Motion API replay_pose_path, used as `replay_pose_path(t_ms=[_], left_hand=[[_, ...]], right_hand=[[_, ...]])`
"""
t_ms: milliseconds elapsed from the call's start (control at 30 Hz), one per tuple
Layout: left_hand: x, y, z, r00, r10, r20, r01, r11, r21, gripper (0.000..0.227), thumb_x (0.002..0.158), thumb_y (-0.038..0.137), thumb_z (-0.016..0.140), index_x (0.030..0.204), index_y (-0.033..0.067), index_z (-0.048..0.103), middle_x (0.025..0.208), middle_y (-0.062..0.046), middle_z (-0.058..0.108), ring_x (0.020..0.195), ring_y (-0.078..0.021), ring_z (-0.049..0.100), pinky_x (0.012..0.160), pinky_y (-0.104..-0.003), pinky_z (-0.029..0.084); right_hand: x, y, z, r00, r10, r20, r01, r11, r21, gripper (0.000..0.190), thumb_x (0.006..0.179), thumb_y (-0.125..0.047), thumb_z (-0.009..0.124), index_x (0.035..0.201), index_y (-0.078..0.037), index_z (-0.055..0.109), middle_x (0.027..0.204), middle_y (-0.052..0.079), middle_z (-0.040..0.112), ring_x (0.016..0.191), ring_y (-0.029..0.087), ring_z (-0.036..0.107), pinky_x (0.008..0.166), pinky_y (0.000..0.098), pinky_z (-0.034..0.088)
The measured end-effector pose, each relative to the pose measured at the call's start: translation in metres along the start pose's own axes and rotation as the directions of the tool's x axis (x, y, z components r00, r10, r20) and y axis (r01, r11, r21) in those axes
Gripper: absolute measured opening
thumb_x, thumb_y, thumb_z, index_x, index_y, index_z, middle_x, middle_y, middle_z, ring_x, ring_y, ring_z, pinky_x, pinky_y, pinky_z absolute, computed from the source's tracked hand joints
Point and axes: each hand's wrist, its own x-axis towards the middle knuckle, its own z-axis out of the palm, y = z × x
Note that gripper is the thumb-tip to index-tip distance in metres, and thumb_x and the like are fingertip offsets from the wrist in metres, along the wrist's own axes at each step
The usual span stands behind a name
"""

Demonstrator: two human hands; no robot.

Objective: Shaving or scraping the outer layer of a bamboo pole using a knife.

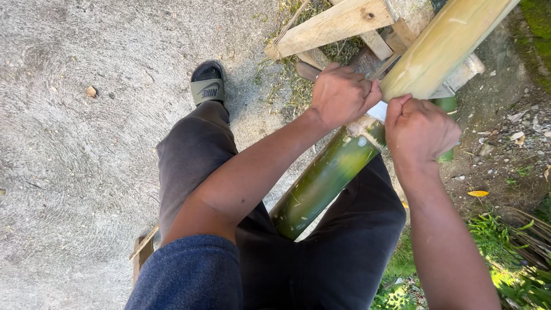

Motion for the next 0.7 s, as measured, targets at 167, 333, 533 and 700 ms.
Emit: replay_pose_path(t_ms=[167, 333, 533, 700], left_hand=[[-0.015, 0.008, -0.02, 1.0, 0.008, 0.025, -0.008, 1.0, -0.012, 0.047, 0.096, 0.028, 0.061, 0.052, 0.012, 0.06, 0.053, -0.004, 0.059, 0.054, -0.023, 0.058, 0.059, -0.04, 0.046], [-0.002, 0.005, -0.007, 0.999, -0.002, 0.034, 0.001, 1.0, 0.018, 0.047, 0.095, 0.028, 0.061, 0.051, 0.0121, 0.06, 0.053, -0.004, 0.06, 0.053, -0.0235, 0.059, 0.059, -0.041, 0.047], [0.017, -0.002, 0.026, 0.996, -0.084, 0.001, 0.084, 0.996, 0.01, 0.05, 0.097, 0.027, 0.059, 0.05, 0.0121, 0.062, 0.044, -0.004, 0.054, 0.043, -0.0197, 0.055, 0.057, -0.04, 0.049], [0.008, -0.004, 0.025, 0.998, -0.049, -0.051, 0.048, 0.998, -0.03, 0.049, 0.099, 0.027, 0.057, 0.053, 0.0117, 0.063, 0.05, -0.004, 0.058, 0.047, -0.0191, 0.056, 0.057, -0.039, 0.048]], right_hand=[[-0.018, -0.02, -0.01, 0.999, 0.049, 0.019, -0.049, 0.998, 0.027, 0.039, 0.098, -0.011, 0.068, 0.061, -0.012, 0.057, 0.065, 0.006, 0.062, 0.053, 0.024, 0.058, 0.052, 0.0384, 0.042], [-0.003, -0.002, -0.005, 0.997, 0.04, 0.059, -0.04, 0.999, 0.007, 0.038, 0.098, -0.015, 0.07, 0.061, -0.014, 0.058, 0.06, 0.006, 0.058, 0.047, 0.024, 0.051, 0.046, 0.0377, 0.036], [0.018, 0.029, 0.017, 0.993, 0.046, 0.112, -0.048, 0.999, 0.019, 0.048, 0.101, -0.014, 0.068, 0.055, -0.015, 0.056, 0.058, 0.002, 0.055, 0.041, 0.018, 0.043, 0.045, 0.0351, 0.03], [0.015, 0.022, 0.012, 0.998, -0.016, 0.057, 0.019, 0.998, -0.052, 0.044, 0.099, -0.013, 0.068, 0.057, -0.017, 0.056, 0.061, 0.001, 0.057, 0.044, 0.017, 0.045, 0.045, 0.0332, 0.031]])
